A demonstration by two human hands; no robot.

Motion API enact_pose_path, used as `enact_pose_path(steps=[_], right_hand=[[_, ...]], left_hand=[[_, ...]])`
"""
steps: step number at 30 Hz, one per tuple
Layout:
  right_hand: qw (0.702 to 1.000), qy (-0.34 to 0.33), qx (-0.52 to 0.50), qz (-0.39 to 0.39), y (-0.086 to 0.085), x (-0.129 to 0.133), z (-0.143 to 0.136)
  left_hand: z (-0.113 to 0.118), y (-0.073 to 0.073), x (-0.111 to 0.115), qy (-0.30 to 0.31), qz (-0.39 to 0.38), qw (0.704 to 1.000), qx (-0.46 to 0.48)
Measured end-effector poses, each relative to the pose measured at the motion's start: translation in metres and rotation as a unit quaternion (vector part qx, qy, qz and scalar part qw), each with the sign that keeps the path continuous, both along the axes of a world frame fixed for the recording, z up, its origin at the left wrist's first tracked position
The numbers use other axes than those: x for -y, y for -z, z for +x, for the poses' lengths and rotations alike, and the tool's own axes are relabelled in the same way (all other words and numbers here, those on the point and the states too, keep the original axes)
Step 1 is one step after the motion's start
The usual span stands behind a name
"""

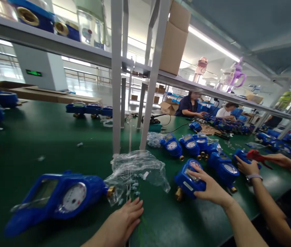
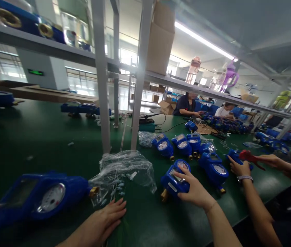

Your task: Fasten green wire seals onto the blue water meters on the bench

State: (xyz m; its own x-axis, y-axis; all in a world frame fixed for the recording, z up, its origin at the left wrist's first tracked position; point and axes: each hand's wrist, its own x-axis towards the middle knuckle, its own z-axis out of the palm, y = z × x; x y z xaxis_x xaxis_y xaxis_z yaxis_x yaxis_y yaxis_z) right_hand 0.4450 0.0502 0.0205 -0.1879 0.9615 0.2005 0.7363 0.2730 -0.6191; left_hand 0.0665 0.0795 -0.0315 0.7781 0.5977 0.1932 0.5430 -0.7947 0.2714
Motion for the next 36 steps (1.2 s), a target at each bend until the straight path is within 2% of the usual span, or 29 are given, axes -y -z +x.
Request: enact_pose_path(steps=[3,7,10,12,14,16,21,25,29,33,35,36], right_hand=[[0.999,-0.039,0.010,-0.023,-0.012,-0.009,-0.009],[0.999,0.037,-0.030,-0.003,-0.009,0.003,-0.006],[0.988,0.101,-0.108,0.035,0.007,0.025,-0.007],[0.971,0.182,-0.120,0.100,0.021,0.043,-0.017],[0.934,0.288,-0.105,0.185,0.036,0.063,-0.037],[0.900,0.353,-0.104,0.234,0.052,0.083,-0.064],[0.912,0.321,-0.192,0.167,0.090,0.117,-0.128],[0.920,0.311,-0.204,0.125,0.104,0.123,-0.145],[0.935,0.278,-0.184,0.120,0.111,0.126,-0.144],[0.947,0.257,-0.152,0.116,0.113,0.124,-0.140],[0.938,0.286,-0.130,0.145,0.105,0.118,-0.131],[0.922,0.324,-0.116,0.175,0.099,0.114,-0.124]], left_hand=[[-0.005,-0.002,0.015,0.000,0.030,0.999,0.016],[0.008,-0.008,0.008,-0.005,0.014,1.000,0.017],[0.018,-0.008,-0.001,0.007,0.006,1.000,0.015],[0.023,-0.007,-0.005,0.016,0.006,1.000,0.014],[0.026,-0.005,-0.005,0.017,0.011,1.000,0.015],[0.029,-0.004,-0.005,0.010,0.019,1.000,0.019],[0.037,0.001,-0.008,0.002,0.040,0.999,0.021],[0.037,0.000,-0.016,0.037,0.050,0.998,0.000],[0.013,-0.008,-0.011,0.052,0.069,0.996,-0.038],[-0.038,-0.016,0.010,0.016,0.064,0.995,-0.075],[-0.062,-0.020,0.022,-0.011,0.053,0.995,-0.088],[-0.072,-0.022,0.029,-0.022,0.047,0.994,-0.093]])
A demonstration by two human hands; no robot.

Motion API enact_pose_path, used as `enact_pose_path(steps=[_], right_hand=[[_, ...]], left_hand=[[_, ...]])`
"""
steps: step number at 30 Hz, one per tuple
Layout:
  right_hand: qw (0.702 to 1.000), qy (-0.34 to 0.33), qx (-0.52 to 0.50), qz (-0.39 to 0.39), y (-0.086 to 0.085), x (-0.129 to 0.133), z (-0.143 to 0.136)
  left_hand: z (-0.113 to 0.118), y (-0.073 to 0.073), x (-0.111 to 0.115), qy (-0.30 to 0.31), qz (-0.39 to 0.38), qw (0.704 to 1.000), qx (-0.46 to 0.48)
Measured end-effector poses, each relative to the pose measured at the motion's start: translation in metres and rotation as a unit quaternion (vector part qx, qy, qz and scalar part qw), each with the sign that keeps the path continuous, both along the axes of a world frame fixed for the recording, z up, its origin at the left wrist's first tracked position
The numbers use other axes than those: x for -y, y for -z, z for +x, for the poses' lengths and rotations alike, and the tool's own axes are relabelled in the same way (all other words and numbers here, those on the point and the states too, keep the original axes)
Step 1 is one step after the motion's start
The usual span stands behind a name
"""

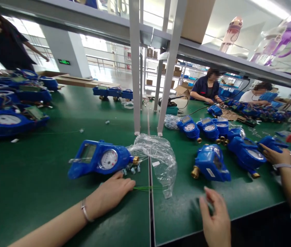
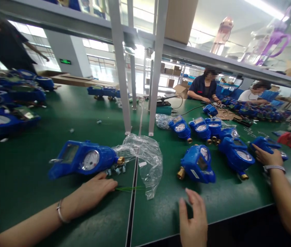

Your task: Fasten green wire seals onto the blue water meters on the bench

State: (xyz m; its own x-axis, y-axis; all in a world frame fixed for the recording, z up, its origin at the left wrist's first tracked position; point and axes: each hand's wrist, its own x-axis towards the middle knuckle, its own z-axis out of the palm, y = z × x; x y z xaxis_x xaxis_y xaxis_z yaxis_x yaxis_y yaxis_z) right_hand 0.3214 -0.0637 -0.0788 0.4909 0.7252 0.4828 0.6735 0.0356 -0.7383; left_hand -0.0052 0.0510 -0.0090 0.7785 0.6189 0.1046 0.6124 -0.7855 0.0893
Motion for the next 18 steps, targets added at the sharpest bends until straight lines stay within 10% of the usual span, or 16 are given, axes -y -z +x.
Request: enact_pose_path(steps=[4,13,18], right_hand=[[0.982,0.182,0.003,0.040,-0.023,-0.028,0.043],[0.993,-0.042,0.105,-0.044,-0.052,-0.112,0.080],[0.981,-0.097,0.155,-0.061,-0.067,-0.136,0.083]], left_hand=[[-0.019,-0.008,0.019,-0.018,-0.019,1.000,-0.008],[-0.035,0.007,0.019,-0.046,0.156,0.976,0.142],[-0.037,-0.013,-0.002,-0.130,0.272,0.953,0.034]])
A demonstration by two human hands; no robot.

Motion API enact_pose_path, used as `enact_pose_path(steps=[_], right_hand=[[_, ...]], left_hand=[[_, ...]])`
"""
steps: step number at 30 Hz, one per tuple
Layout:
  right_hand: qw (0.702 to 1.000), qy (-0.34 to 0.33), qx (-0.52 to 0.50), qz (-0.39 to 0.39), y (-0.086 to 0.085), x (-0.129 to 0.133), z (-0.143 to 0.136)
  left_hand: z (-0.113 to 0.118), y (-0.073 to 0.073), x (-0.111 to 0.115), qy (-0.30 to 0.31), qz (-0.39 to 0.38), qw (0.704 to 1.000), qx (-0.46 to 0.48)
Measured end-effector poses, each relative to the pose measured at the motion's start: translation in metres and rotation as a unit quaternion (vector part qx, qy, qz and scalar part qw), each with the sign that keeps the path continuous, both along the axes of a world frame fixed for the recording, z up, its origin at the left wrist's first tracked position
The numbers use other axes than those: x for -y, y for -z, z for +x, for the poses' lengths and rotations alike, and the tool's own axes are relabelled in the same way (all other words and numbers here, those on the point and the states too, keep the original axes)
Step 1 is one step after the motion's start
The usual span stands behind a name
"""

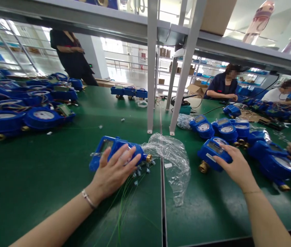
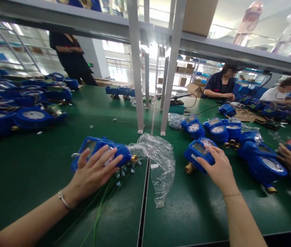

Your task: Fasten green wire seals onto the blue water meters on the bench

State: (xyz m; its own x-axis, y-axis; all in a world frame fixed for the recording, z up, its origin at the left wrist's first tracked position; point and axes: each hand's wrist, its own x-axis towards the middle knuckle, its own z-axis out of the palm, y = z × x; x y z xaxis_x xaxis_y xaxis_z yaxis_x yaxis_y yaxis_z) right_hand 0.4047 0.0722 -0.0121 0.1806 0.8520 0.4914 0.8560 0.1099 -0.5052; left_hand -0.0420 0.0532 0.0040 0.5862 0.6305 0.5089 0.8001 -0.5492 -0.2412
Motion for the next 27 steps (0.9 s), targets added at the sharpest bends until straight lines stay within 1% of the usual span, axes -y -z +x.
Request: enact_pose_path(steps=[2,4,6,8,10,12,13,15,18,20,22,23,25,27], right_hand=[[0.999,0.007,-0.035,0.011,0.006,0.004,-0.003],[0.995,0.039,-0.093,0.019,0.015,0.012,-0.010],[0.986,0.067,-0.151,0.008,0.024,0.022,-0.016],[0.975,0.083,-0.207,-0.017,0.030,0.030,-0.023],[0.959,0.102,-0.262,-0.032,0.031,0.034,-0.028],[0.941,0.115,-0.316,-0.027,0.029,0.034,-0.032],[0.935,0.113,-0.337,-0.020,0.028,0.032,-0.033],[0.928,0.100,-0.358,-0.007,0.024,0.030,-0.034],[0.928,0.090,-0.361,0.003,0.022,0.032,-0.032],[0.924,0.074,-0.376,-0.013,0.021,0.040,-0.029],[0.912,0.041,-0.405,-0.048,0.020,0.050,-0.026],[0.904,0.021,-0.421,-0.070,0.019,0.055,-0.025],[0.888,-0.021,-0.445,-0.110,0.015,0.065,-0.026],[0.876,-0.058,-0.460,-0.133,0.013,0.071,-0.028]], left_hand=[[0.005,-0.014,-0.013,-0.045,-0.016,0.998,-0.028],[0.013,-0.024,-0.028,-0.072,-0.048,0.996,-0.029],[0.022,-0.029,-0.043,-0.109,-0.061,0.992,-0.005],[0.031,-0.032,-0.060,-0.140,-0.064,0.988,0.024],[0.040,-0.035,-0.073,-0.157,-0.066,0.984,0.046],[0.049,-0.038,-0.079,-0.164,-0.074,0.982,0.062],[0.054,-0.038,-0.078,-0.158,-0.083,0.982,0.065],[0.065,-0.034,-0.065,-0.121,-0.124,0.983,0.053],[0.074,-0.016,-0.034,-0.051,-0.218,0.975,0.005],[0.071,-0.002,-0.017,-0.032,-0.263,0.964,-0.020],[0.057,0.007,-0.012,-0.009,-0.293,0.955,-0.041],[0.047,0.008,-0.014,0.007,-0.305,0.951,-0.051],[0.024,0.003,-0.023,0.045,-0.328,0.941,-0.071],[0.004,-0.009,-0.034,0.078,-0.344,0.932,-0.086]])
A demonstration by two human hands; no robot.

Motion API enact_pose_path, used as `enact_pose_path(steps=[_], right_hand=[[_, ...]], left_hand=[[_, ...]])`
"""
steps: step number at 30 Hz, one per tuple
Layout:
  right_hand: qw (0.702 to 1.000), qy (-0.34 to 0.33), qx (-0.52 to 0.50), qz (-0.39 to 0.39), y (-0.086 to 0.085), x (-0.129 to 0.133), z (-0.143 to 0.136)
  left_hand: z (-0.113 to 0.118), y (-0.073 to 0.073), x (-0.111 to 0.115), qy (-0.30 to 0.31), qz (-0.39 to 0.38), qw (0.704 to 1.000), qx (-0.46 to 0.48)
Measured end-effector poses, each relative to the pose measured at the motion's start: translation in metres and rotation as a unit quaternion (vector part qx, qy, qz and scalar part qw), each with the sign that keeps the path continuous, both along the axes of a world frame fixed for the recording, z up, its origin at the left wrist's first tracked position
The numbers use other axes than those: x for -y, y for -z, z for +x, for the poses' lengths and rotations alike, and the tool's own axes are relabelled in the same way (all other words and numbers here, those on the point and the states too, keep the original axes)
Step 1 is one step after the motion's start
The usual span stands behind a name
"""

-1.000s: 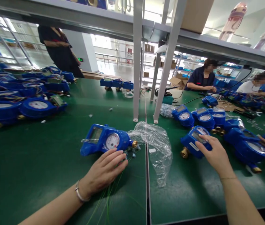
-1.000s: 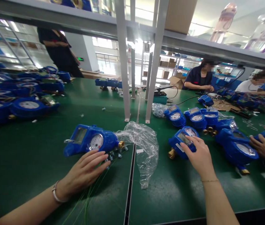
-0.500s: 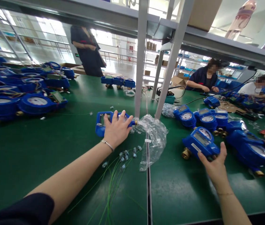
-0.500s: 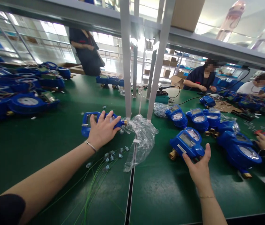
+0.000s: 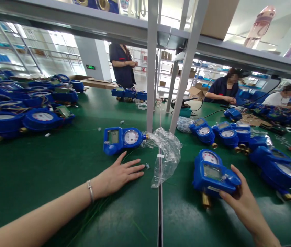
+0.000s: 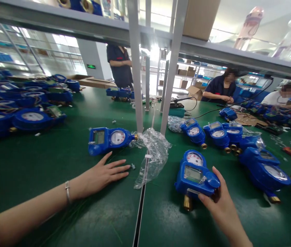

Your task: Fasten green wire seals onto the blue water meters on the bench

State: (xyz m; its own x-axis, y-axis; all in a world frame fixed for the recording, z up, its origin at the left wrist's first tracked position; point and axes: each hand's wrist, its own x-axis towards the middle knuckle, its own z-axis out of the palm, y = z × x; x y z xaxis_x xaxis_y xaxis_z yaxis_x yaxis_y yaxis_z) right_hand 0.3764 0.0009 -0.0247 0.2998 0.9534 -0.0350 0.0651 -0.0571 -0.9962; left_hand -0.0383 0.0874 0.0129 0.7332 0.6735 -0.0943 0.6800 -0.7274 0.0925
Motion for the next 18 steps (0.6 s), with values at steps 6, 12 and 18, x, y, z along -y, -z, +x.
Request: enact_pose_path(steps=[6,12,18], right_hand=[[0.998,-0.053,-0.016,0.024,0.020,0.003,-0.011],[0.997,-0.058,-0.012,0.046,0.048,0.006,-0.021],[0.996,0.011,-0.029,0.086,0.048,0.005,-0.033]], left_hand=[[0.001,-0.029,-0.010,-0.028,0.021,0.998,0.046],[0.039,-0.012,-0.022,-0.110,0.061,0.988,0.086],[0.050,-0.026,-0.018,-0.171,0.113,0.957,0.206]])
